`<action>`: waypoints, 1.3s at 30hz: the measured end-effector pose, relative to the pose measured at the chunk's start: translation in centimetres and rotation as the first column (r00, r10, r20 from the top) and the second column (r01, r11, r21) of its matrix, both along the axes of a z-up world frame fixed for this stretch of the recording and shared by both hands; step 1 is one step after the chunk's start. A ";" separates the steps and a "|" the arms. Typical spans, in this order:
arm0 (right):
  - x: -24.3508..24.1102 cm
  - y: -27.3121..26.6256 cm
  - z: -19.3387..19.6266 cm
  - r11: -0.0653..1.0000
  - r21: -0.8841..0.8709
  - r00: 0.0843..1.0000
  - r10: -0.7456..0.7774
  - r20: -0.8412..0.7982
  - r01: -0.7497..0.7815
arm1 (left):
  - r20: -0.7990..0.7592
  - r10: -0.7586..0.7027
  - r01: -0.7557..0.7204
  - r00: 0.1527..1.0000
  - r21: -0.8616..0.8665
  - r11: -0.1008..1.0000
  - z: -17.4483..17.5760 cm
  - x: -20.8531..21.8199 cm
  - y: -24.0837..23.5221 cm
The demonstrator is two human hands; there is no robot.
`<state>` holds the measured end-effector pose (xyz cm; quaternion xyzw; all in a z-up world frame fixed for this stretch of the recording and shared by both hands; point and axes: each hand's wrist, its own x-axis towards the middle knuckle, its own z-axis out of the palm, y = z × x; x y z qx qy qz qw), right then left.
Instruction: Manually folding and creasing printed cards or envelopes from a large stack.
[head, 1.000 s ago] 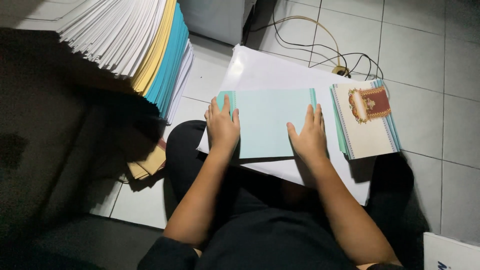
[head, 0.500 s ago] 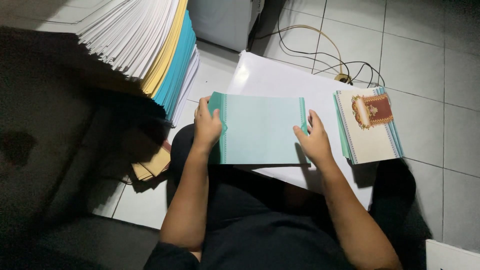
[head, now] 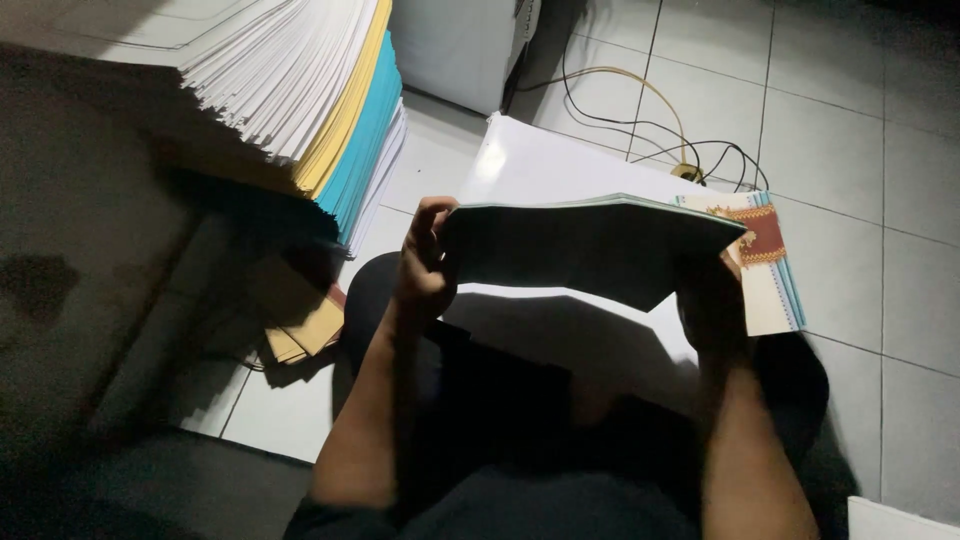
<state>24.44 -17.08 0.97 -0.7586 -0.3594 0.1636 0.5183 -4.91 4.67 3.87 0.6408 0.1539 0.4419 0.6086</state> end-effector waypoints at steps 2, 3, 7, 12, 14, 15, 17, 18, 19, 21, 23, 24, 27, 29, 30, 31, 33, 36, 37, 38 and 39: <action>0.3 -0.8 0.1 0.997 0.025 0.979 -0.064 -0.192 0.070 | -0.014 0.040 -0.039 0.999 0.079 0.996 -0.9 0.7 -0.4; 0.4 -1.5 0.2 0.988 0.033 0.916 -0.127 -0.380 0.150 | -0.026 0.074 -0.069 0.997 0.156 0.985 -1.4 1.2 -0.7; 0.9 -2.6 -2.0 0.958 -0.170 0.877 -0.281 -0.391 0.231 | 0.060 -0.035 0.035 0.998 0.001 0.999 -2.9 0.8 -1.4; -0.1 -2.3 -1.6 0.963 -0.247 0.920 -0.187 -0.344 0.103 | -0.101 -0.009 0.008 0.995 -0.011 1.000 -3.2 0.4 -1.7; -0.4 -2.0 -1.2 0.962 -0.266 0.932 -0.154 -0.329 0.065 | -0.122 0.004 -0.006 0.993 -0.018 1.000 -6.3 0.7 -1.1; -0.6 -1.9 -1.0 0.957 -0.289 0.941 -0.124 -0.315 0.029 | -0.143 0.012 -0.017 0.990 -0.029 0.999 -7.9 0.9 -0.9; -0.6 -1.8 -0.8 0.950 -0.313 0.949 -0.095 -0.300 -0.004 | -0.189 0.056 -0.066 0.980 -0.047 0.997 -3.8 0.5 -1.7; -0.6 -1.7 -0.6 0.941 -0.337 0.956 -0.066 -0.285 -0.036 | -0.234 0.098 -0.115 0.967 -0.063 0.991 -1.7 0.3 -2.1; 0.3 -1.4 -1.4 0.940 -0.339 0.956 -0.065 -0.286 -0.037 | -0.235 0.098 -0.116 0.967 -0.065 0.991 -2.5 0.9 -1.8; 2.0 -0.8 -2.9 0.948 -0.202 0.966 0.223 -0.129 -0.246 | -0.409 0.197 -0.249 0.891 -0.078 0.965 -4.1 1.9 -1.3; 4.2 0.6 -6.7 0.941 -0.232 0.967 0.222 -0.126 -0.247 | -0.506 0.249 -0.346 0.826 -0.108 0.932 -5.8 2.7 -1.4; 5.3 1.4 -8.7 0.934 -0.259 0.967 0.222 -0.122 -0.247 | -0.597 0.290 -0.443 0.748 -0.123 0.888 -6.7 3.1 -1.3; 2.5 3.1 -8.3 0.916 -0.353 0.973 0.130 -0.188 -0.191 | -0.575 0.467 -0.518 0.672 0.086 0.851 -7.3 4.2 -2.5; 2.7 3.2 -8.2 0.905 -0.389 0.978 0.113 -0.173 -0.173 | -0.612 0.500 -0.464 0.613 0.234 0.855 -7.9 4.2 -2.3; 2.8 3.3 -8.2 0.893 -0.423 0.983 0.096 -0.157 -0.155 | -0.637 0.538 -0.391 0.552 0.372 0.842 -8.2 4.2 -2.1; 2.9 3.3 -8.1 0.891 -0.425 0.982 0.096 -0.161 -0.157 | -0.640 0.537 -0.390 0.550 0.372 0.842 -7.6 4.3 -2.7; 3.3 3.3 -7.9 0.857 -0.488 0.985 0.121 -0.122 -0.166 | -0.524 0.649 -0.255 0.551 0.635 0.729 -6.3 4.7 -3.8; 2.3 3.8 -6.5 0.862 -0.490 0.989 0.076 -0.123 -0.127 | -0.507 0.597 -0.076 0.622 0.720 0.690 -8.0 6.1 -4.5; 2.2 3.7 -6.4 0.862 -0.491 0.990 0.074 -0.122 -0.125 | -0.507 0.595 -0.075 0.624 0.719 0.691 -7.9 6.1 -4.7; 2.0 3.6 -6.3 0.851 -0.521 0.997 0.038 -0.064 -0.065 | -0.567 0.578 0.001 0.587 0.715 0.699 -7.8 6.0 -4.8; 1.8 3.6 -6.1 0.838 -0.546 1.000 0.001 -0.003 -0.003 | -0.622 0.561 0.077 0.546 0.704 0.706 -7.7 6.0 -4.8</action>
